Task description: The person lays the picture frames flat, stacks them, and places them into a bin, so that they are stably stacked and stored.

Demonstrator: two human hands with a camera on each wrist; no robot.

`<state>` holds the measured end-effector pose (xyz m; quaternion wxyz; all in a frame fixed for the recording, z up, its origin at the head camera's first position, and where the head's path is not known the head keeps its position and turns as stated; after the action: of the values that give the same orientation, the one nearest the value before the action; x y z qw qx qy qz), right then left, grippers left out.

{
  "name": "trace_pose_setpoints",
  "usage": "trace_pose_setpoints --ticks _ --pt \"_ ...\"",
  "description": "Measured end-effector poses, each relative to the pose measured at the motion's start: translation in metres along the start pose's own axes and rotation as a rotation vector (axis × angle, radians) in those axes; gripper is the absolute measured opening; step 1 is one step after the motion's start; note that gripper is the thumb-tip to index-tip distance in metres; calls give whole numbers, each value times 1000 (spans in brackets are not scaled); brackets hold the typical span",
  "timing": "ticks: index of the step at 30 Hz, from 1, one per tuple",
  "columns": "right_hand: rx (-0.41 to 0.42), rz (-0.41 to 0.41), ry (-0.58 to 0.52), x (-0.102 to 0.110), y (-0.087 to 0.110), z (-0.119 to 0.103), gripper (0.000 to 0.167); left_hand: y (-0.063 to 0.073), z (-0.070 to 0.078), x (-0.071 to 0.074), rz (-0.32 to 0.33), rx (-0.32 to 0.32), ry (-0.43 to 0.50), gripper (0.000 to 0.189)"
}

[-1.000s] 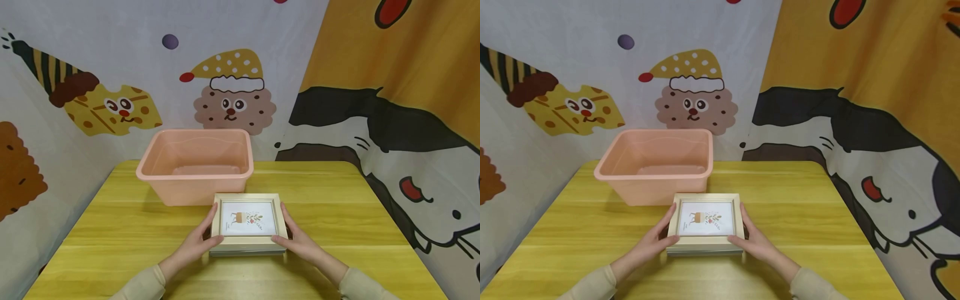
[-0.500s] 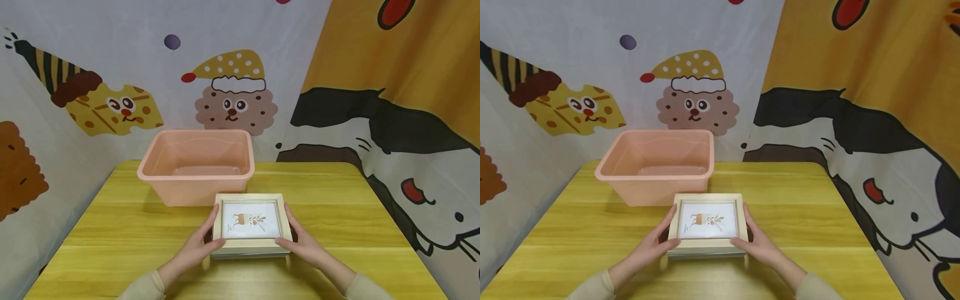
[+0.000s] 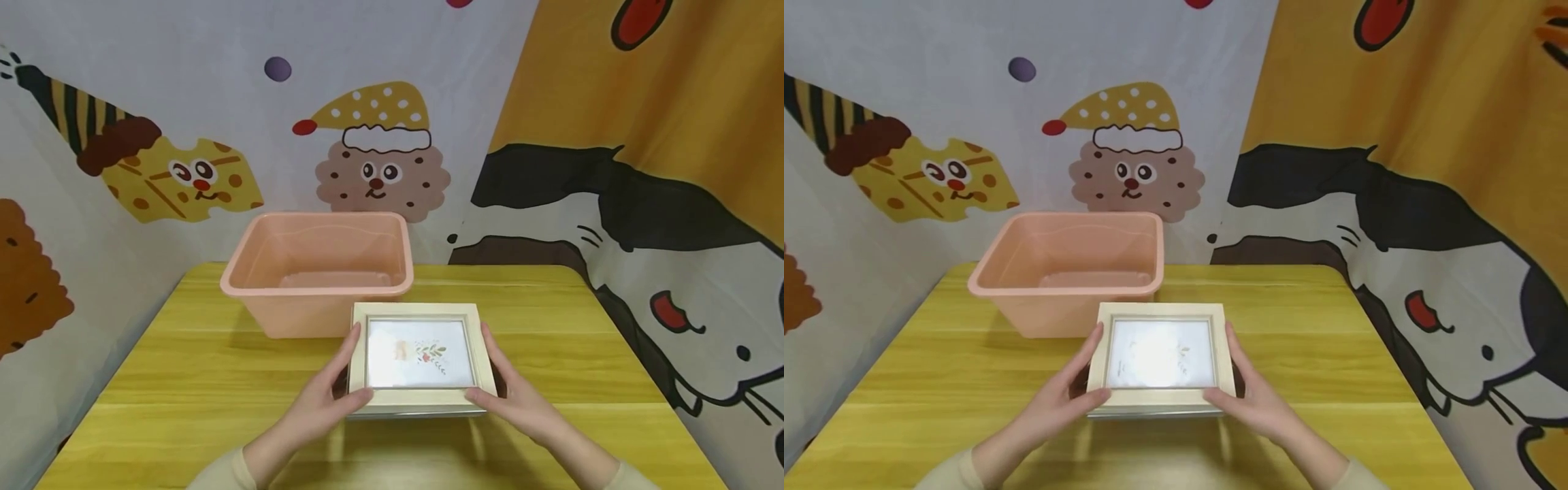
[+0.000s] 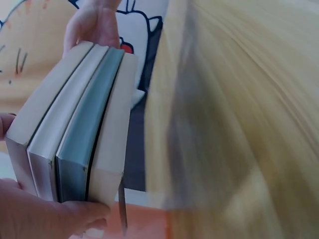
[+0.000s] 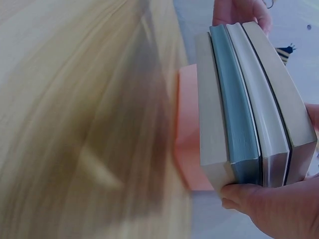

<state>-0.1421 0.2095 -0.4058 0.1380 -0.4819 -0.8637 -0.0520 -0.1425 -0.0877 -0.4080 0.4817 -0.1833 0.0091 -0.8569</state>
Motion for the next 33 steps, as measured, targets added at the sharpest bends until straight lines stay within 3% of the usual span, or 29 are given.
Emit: trace_pose_setpoints --ticks 8,18,33 --pt "47 -16 -6 -1 7 -28 98 6 27 2 16 -73 9 86" --pt "97 -40 11 2 9 -55 98 9 57 8 20 -84 41 87" --pt "104 -42 53 20 -8 -95 99 -7 94 32 25 -101 6 85"
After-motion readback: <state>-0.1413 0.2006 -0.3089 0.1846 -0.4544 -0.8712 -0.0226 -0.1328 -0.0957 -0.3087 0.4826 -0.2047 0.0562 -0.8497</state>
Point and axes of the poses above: each hand's wrist, its own y-axis away from the middle knuckle, its own x-axis out of the back of the hand, z = x × y, the point moved 4 cm from there along -y, towards the middle knuckle, and after that the axes turned 9 degrees about -z, right-handed, at the moved point
